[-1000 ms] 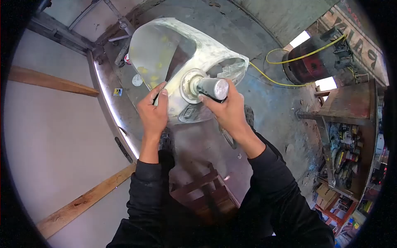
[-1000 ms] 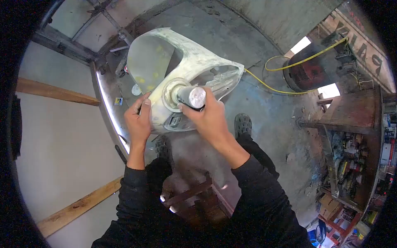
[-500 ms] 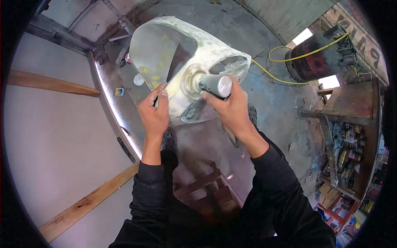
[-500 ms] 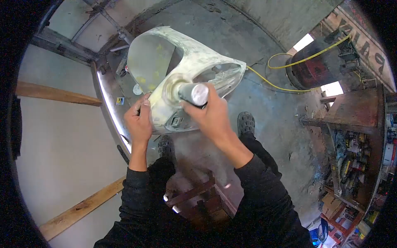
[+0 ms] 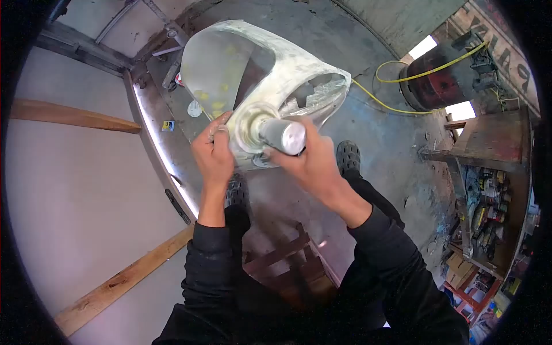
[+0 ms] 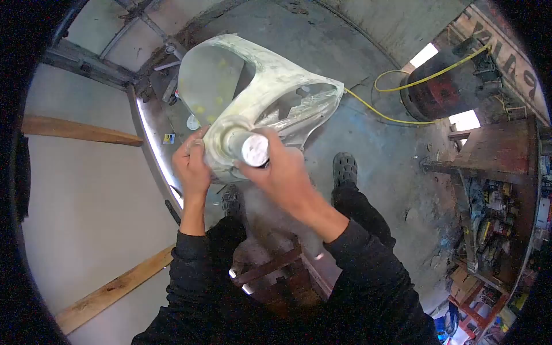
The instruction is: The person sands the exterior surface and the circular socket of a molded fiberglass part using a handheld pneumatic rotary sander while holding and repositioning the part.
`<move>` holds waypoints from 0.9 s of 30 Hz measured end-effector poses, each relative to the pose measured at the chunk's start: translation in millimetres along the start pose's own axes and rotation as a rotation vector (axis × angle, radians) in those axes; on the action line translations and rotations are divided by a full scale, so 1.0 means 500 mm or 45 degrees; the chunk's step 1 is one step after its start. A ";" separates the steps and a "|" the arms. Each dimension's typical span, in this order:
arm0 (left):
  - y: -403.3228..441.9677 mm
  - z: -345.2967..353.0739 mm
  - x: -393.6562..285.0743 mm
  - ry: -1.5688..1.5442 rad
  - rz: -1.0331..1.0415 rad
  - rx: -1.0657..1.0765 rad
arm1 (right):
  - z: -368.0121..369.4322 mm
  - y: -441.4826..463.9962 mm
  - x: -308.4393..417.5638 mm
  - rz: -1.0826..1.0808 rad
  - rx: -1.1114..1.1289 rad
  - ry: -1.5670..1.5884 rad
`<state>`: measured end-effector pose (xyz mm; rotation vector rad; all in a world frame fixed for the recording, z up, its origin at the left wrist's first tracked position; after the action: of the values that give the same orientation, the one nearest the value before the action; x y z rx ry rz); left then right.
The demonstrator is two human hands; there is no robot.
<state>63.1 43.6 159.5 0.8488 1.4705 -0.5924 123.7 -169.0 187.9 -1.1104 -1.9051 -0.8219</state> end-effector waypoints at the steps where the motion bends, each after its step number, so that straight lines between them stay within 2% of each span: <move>1: 0.001 0.000 0.002 -0.002 -0.003 0.009 | 0.002 -0.003 0.012 -0.037 -0.003 -0.028; 5: -0.001 0.000 0.005 -0.008 -0.028 0.023 | -0.011 0.019 -0.020 0.037 0.008 0.069; 9: 0.000 -0.010 0.011 0.031 -0.003 0.010 | -0.048 0.052 -0.077 0.304 -0.041 0.106; 10: -0.001 -0.011 0.013 0.030 -0.011 0.007 | -0.047 0.059 -0.097 0.320 -0.064 0.225; 13: -0.003 -0.019 0.018 0.034 -0.029 0.009 | -0.061 0.081 -0.128 0.365 -0.092 0.134; 21: -0.009 -0.016 0.018 -0.008 -0.038 0.003 | -0.051 0.065 -0.081 0.292 -0.012 0.090; 27: -0.003 -0.017 0.022 -0.034 -0.022 0.014 | -0.005 0.011 0.009 -0.033 0.047 0.030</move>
<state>57.4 51.3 149.2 0.8346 1.4532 -0.6234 127.7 -167.0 193.6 -1.0508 -1.9113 -0.8073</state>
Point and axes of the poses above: each hand's wrist, its own y-axis towards the middle knuckle, its own z-axis out of the palm, x = y × z, the point moved 10 cm from there along y, towards the middle knuckle, and after that the axes turned 11 degrees about -y, right-handed, at the moved point
